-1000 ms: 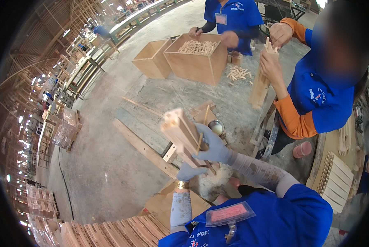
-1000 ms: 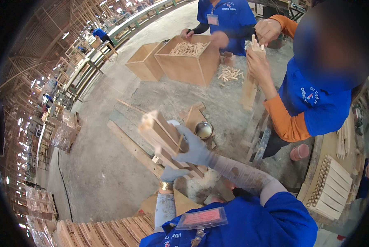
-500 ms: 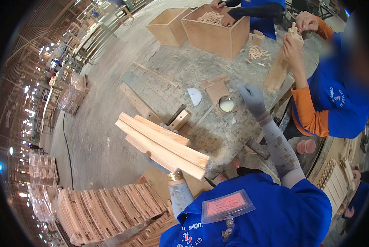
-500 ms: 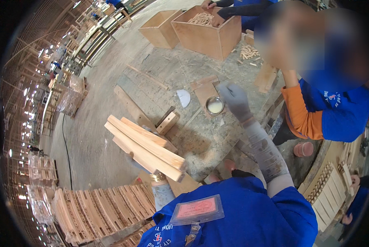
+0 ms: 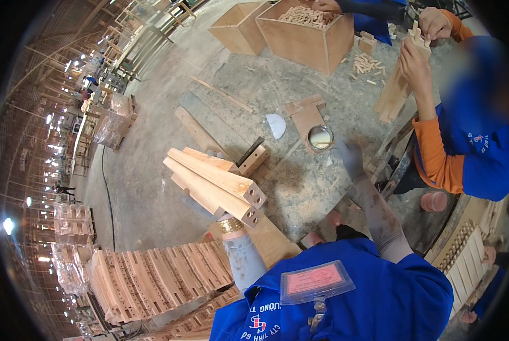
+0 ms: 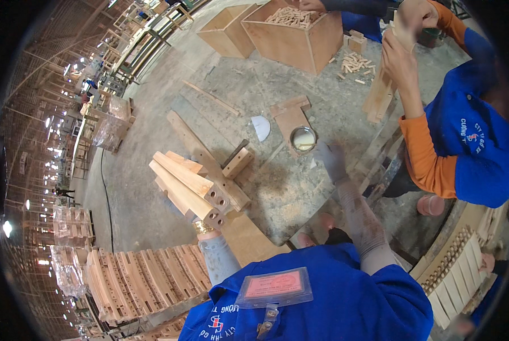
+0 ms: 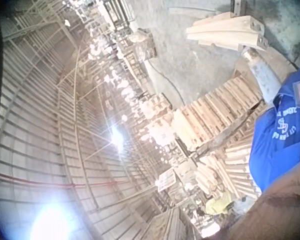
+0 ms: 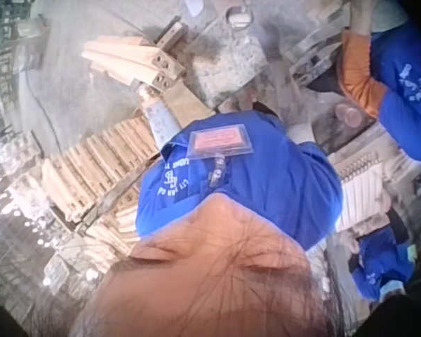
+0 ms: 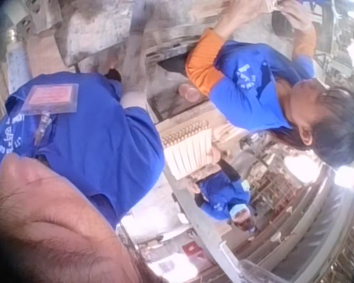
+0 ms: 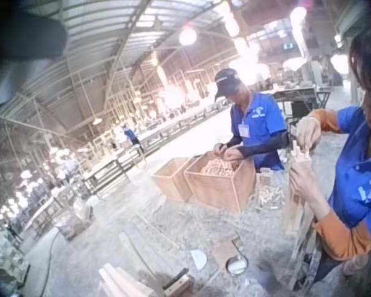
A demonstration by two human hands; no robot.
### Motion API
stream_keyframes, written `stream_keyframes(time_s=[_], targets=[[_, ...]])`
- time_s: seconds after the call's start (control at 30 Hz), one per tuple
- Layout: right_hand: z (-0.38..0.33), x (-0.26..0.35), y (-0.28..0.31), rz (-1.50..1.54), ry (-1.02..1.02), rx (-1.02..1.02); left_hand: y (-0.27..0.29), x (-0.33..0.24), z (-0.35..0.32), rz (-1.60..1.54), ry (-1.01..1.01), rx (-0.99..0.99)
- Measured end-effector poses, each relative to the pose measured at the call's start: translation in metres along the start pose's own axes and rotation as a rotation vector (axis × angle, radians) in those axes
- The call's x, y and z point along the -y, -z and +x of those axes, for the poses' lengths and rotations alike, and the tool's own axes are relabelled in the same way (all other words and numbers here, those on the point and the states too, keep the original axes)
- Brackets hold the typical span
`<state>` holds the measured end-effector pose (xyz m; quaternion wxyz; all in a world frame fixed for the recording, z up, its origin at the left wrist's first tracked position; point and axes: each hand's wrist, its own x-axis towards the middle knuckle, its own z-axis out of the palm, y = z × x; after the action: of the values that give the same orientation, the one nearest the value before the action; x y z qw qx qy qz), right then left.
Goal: The person applies white adhesive to the holes of small wooden blocks using a brush. They handle the blocks one by one, dipping the brush into a container of glue and carefully coating the interior of the holes before stacking the treated pieces.
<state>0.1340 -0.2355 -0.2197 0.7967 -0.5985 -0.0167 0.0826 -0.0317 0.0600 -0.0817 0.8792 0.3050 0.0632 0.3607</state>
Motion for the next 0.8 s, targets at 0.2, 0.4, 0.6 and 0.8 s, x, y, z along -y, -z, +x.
stream_keyframes(time_s=[0.2,0.4,0.6,0.8], targets=[[-0.034,-0.009,-0.003,0.189,-0.086,-0.056,-0.012,0.018,0.001,-0.018,0.060,0.089],[-0.051,-0.033,-0.006,0.815,-0.327,-0.096,-0.023,0.025,-0.008,0.089,0.038,0.001],[-0.028,-0.035,-0.015,0.961,-0.461,-0.414,-0.032,0.032,-0.014,0.157,0.026,-0.066],[-0.013,-0.048,0.013,0.556,-0.117,-0.091,-0.013,0.033,-0.005,0.113,0.081,-0.009]])
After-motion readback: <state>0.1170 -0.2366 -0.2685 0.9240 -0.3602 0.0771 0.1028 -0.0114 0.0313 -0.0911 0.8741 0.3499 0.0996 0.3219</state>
